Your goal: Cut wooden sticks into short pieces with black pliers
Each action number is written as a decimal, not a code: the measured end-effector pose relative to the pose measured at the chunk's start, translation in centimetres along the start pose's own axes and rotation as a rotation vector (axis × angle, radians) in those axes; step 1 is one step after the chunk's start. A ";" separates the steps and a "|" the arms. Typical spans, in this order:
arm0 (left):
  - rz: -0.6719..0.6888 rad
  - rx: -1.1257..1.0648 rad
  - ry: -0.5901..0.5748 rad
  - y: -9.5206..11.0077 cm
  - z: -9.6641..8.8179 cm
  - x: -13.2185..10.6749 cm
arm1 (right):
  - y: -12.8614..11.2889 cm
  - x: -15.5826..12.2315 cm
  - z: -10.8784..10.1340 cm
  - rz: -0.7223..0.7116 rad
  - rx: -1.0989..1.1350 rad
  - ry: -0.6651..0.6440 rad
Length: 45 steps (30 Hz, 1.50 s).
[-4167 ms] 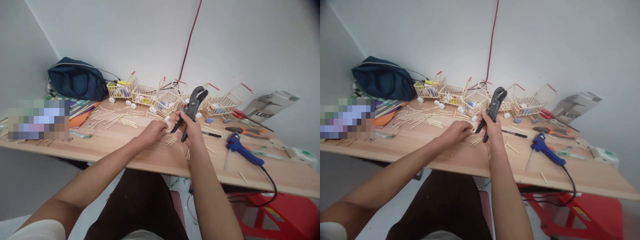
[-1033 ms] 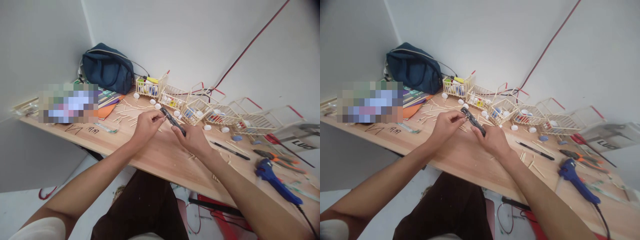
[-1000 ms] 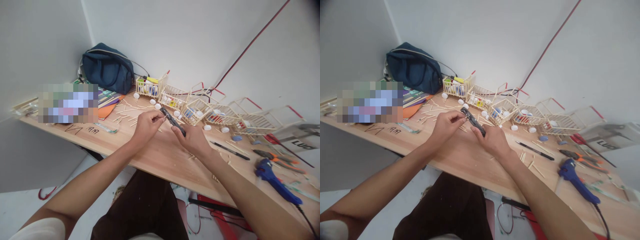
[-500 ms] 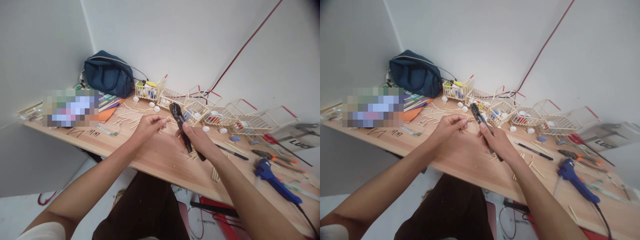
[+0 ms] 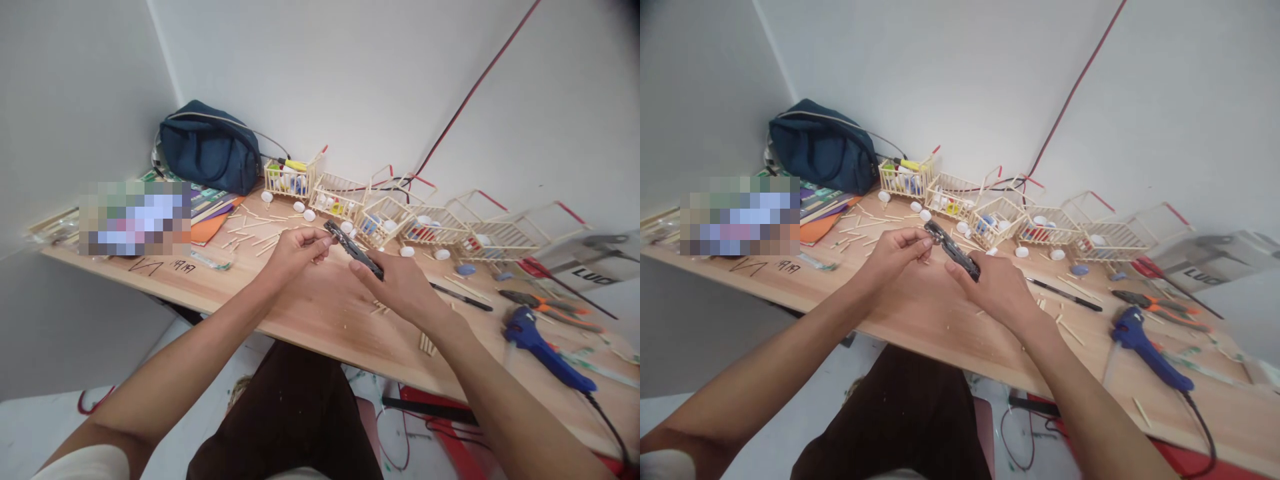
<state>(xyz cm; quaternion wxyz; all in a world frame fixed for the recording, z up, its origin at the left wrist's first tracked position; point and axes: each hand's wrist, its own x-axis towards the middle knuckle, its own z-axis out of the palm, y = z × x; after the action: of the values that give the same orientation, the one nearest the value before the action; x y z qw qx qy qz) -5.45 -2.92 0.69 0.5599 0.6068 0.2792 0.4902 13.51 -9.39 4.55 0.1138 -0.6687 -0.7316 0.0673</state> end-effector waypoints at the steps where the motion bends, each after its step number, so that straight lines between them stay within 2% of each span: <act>1: 0.004 0.005 -0.005 0.0 0.0 0.0 | 0.0 0.0 0.1 -0.004 -0.004 0.007; 6: 0.003 0.022 -0.019 0.0 0.0 -0.1 | -0.1 -0.1 0.3 -0.019 -0.033 0.033; 11: 0.023 0.057 -0.025 0.2 -0.1 -0.1 | -0.5 -0.2 0.5 0.003 -0.143 0.112; 28: 0.012 0.105 0.004 0.1 -0.4 -0.3 | -0.3 0.0 0.9 -0.064 -0.165 0.217; 31: 0.022 0.052 -0.003 0.0 -0.4 -0.2 | -0.3 0.3 1.0 -0.043 0.022 0.173; 34: -0.006 -0.001 -0.057 -0.3 -0.4 0.0 | 0.1 0.9 0.9 0.043 0.423 0.057; 36: -0.054 -0.040 -0.081 -0.6 -0.4 0.0 | 0.7 1.5 0.8 0.100 0.656 0.041; 38: -0.111 -0.066 -0.059 -0.8 -0.4 0.0 | 1.6 2.1 0.8 0.136 0.796 0.089; 41: -0.187 -0.068 -0.017 -1.1 -0.3 -0.1 | 3.1 2.7 0.9 0.199 0.889 0.201; 45: -0.216 -0.032 -0.052 -1.5 0.3 0.0 | 5.2 2.6 1.0 0.224 0.983 0.371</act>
<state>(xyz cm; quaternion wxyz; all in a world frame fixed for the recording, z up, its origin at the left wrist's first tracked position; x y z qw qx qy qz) -4.90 -2.68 -0.66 0.6262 0.5767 0.3204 0.4155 18.07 -6.21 2.52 0.5329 -0.6112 -0.5058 0.2943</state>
